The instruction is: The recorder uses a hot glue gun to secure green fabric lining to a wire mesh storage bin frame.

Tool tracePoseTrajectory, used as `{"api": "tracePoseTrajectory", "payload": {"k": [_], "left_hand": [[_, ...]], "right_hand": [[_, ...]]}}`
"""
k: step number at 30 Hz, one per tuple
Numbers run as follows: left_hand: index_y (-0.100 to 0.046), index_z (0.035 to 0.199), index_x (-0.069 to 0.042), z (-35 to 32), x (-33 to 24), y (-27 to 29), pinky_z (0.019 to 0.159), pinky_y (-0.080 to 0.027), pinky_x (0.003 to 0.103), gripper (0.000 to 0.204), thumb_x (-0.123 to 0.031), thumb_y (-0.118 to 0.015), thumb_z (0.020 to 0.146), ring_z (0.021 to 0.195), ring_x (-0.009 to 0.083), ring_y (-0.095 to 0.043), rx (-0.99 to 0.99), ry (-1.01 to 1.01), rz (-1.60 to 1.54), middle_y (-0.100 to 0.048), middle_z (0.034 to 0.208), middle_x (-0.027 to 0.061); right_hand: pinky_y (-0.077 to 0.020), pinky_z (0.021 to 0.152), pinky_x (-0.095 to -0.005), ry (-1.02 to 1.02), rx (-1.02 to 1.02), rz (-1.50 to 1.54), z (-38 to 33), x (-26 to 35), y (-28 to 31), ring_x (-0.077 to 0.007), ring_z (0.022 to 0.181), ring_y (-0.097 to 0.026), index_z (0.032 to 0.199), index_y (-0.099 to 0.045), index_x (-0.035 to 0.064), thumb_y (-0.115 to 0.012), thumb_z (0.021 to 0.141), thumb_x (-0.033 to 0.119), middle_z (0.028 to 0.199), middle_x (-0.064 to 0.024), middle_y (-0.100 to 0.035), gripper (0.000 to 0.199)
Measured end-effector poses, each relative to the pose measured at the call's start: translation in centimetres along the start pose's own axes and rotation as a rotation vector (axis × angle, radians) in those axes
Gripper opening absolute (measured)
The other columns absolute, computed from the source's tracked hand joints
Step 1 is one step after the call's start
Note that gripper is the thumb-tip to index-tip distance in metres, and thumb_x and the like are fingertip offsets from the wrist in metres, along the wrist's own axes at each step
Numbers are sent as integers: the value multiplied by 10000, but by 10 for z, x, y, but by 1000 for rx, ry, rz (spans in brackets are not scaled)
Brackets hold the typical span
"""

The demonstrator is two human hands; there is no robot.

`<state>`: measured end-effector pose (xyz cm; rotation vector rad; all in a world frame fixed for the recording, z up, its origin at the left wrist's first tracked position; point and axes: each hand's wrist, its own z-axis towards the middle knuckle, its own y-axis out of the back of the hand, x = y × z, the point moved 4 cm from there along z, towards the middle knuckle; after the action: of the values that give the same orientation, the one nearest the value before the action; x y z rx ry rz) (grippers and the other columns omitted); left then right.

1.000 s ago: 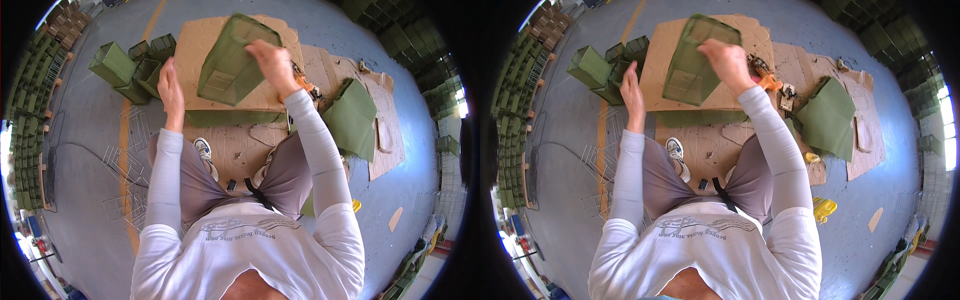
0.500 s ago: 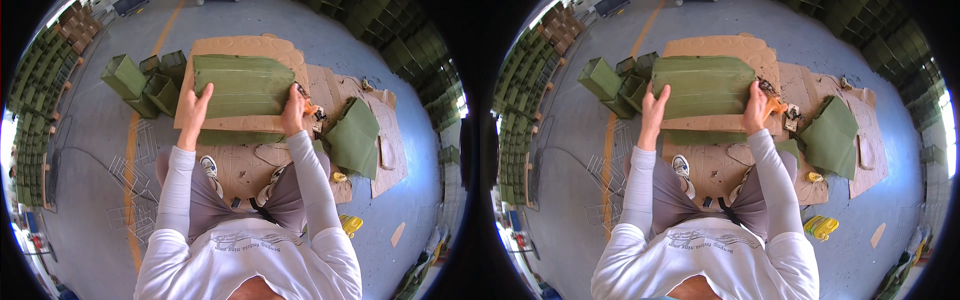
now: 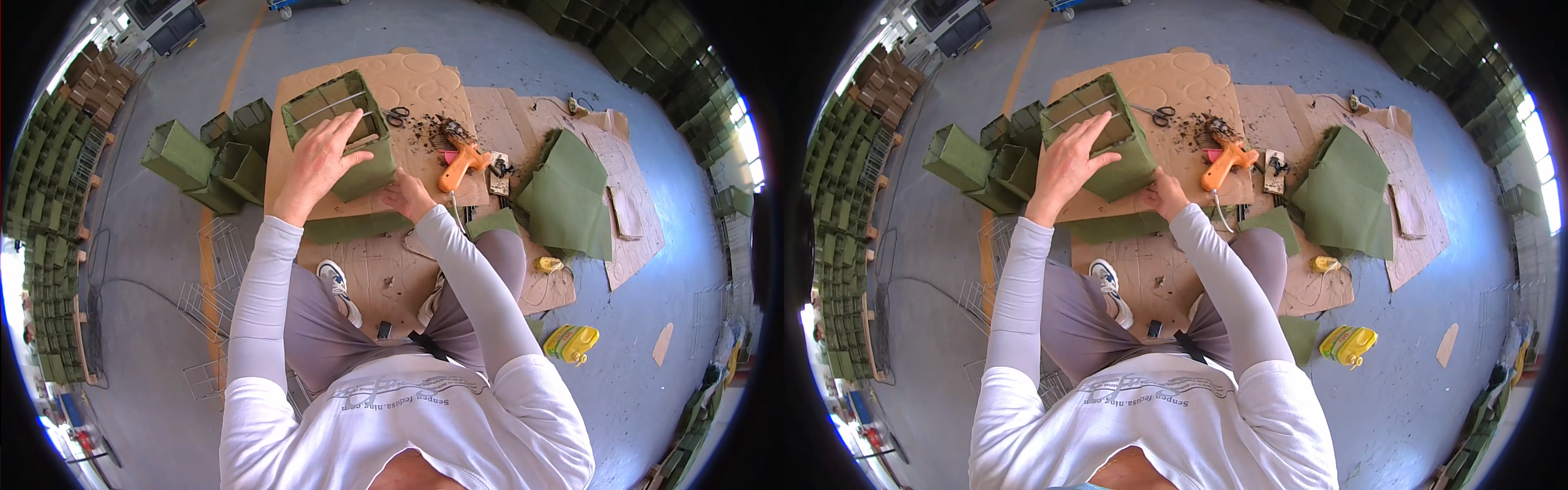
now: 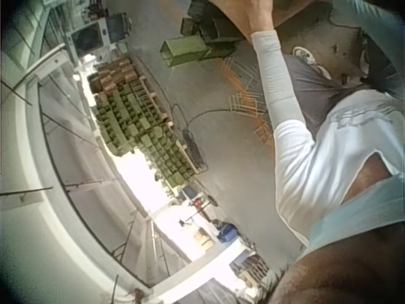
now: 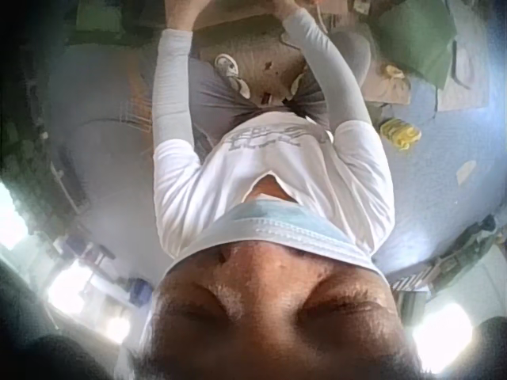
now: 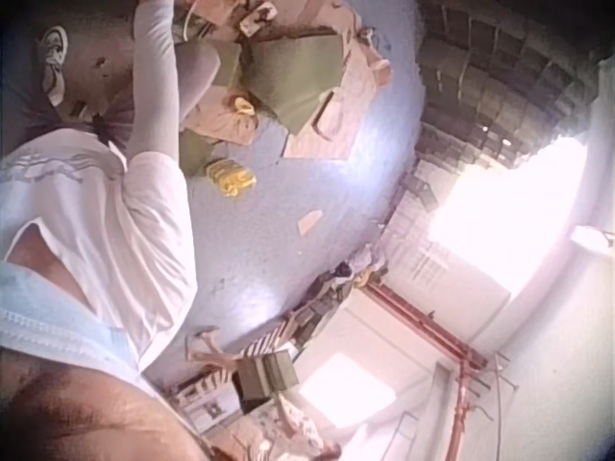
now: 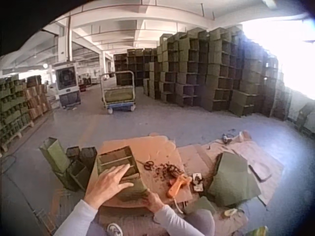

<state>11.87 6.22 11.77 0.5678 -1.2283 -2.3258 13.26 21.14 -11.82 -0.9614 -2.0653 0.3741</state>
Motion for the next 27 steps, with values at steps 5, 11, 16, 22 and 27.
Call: {"api": "tracePoseTrajectory", "payload": {"k": [5,11,16,22,27], "left_hand": [[-490,1319,-98,14,11,-6,880,-488,359,665,-503,-602,804,1069,275,-582,33,-37,6,-591,1211,106],[-532,1276,-72,35,-4,-23,911,-472,378,557,-410,-627,844,1119,293,-562,47,-94,-16,-580,1248,117],[-527,1295,-120,25,10,-25,900,-473,387,503,-384,-600,873,1124,292,-561,95,-52,84,-580,1254,103],[-479,1346,-113,31,6,-28,911,-448,377,512,-404,-526,927,1146,299,-537,110,-67,52,-557,1278,109],[-445,1374,-110,31,10,-31,970,-408,381,516,-416,-460,959,1210,316,-491,176,-61,43,-521,1331,110]], "right_hand": [[-434,844,-364,770,-79,-652,-46,30,-24,-264,1016,-572,1194,-535,-12,-423,974,284,1073,-170,-616,385],[-454,834,-344,879,22,-849,-106,71,-39,-240,965,-618,1220,-523,-19,-502,939,207,1028,-168,-645,361],[-492,836,-290,1147,58,-784,-166,154,-13,-174,1027,-608,1222,-537,-46,-541,944,174,1065,-112,-662,354],[-530,762,-274,1165,-394,-458,-236,209,187,-174,862,-665,1092,-601,-47,-537,942,174,947,-114,-671,275],[-489,603,-234,796,-890,-350,-215,90,436,-130,738,-636,988,-634,-7,-583,889,222,813,-63,-664,255]]}}
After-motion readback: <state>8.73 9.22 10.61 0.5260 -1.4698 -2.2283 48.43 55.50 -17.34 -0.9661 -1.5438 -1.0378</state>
